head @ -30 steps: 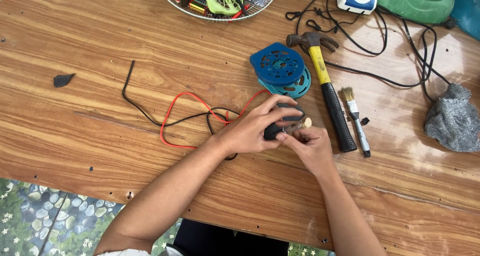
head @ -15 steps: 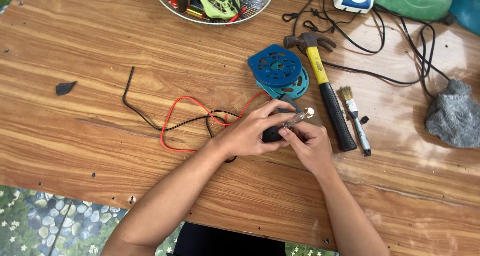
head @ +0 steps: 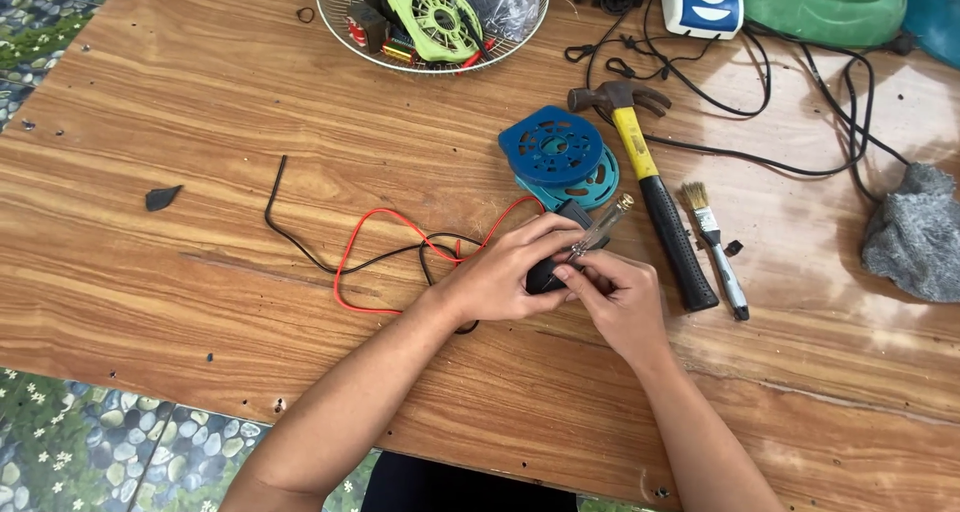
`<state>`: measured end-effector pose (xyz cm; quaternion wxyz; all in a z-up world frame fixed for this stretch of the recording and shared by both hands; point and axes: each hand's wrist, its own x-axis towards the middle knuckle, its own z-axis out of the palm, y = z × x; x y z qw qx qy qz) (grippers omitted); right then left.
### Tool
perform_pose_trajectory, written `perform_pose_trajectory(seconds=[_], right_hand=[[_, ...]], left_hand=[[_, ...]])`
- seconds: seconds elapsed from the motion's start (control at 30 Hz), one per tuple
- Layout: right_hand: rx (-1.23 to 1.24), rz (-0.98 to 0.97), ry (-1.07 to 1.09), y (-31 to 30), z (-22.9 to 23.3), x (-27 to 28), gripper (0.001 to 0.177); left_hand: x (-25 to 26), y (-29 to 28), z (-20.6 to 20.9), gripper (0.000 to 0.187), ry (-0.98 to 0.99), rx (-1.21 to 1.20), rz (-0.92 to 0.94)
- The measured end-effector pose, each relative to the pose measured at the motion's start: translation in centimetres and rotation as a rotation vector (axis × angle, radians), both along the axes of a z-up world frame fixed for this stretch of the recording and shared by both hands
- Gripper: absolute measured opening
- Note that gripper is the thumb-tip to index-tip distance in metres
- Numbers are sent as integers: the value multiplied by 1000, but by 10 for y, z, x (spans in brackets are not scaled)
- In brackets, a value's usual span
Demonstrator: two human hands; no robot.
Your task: The person handles a black digital multimeter, turning it over and manipulating its dial and casing. They then use a screwdriver to unscrew and remove a screw from the back of the multimeter's battery compartment.
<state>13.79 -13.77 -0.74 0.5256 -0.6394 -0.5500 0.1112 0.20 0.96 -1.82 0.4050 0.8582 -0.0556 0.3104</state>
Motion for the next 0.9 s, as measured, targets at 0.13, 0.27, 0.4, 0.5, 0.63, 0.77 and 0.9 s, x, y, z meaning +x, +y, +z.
perform_pose_trajectory(seconds=[0.13,0.27,0.4,0.5,0.63,0.77,0.9], right_hand=[[51,-22,-35,-3,-2,3,9],[59,-18,-88,-1,13,-5,24],[24,-17,-142,-1,29,-11,7],[6,14,-91,-2,25,-9,8],[2,55,-88,-2,21,-6,13],[-31,84,-63,-4,20,-6,17],[-13,64,-147,-6,15,-5,16]], left_hand=[[-6,-4,15,59,-51,-53,-32],[-6,-3,20,59,-61,-59,-56],[-4,-3,16,60,-53,-66,-57],[-8,-4,20,67,-25,-69,-57],[-8,-3,24,71,-10,-62,-69],[-8,-4,26,76,16,-41,-78],[-7,-4,23,80,40,-40,-73]])
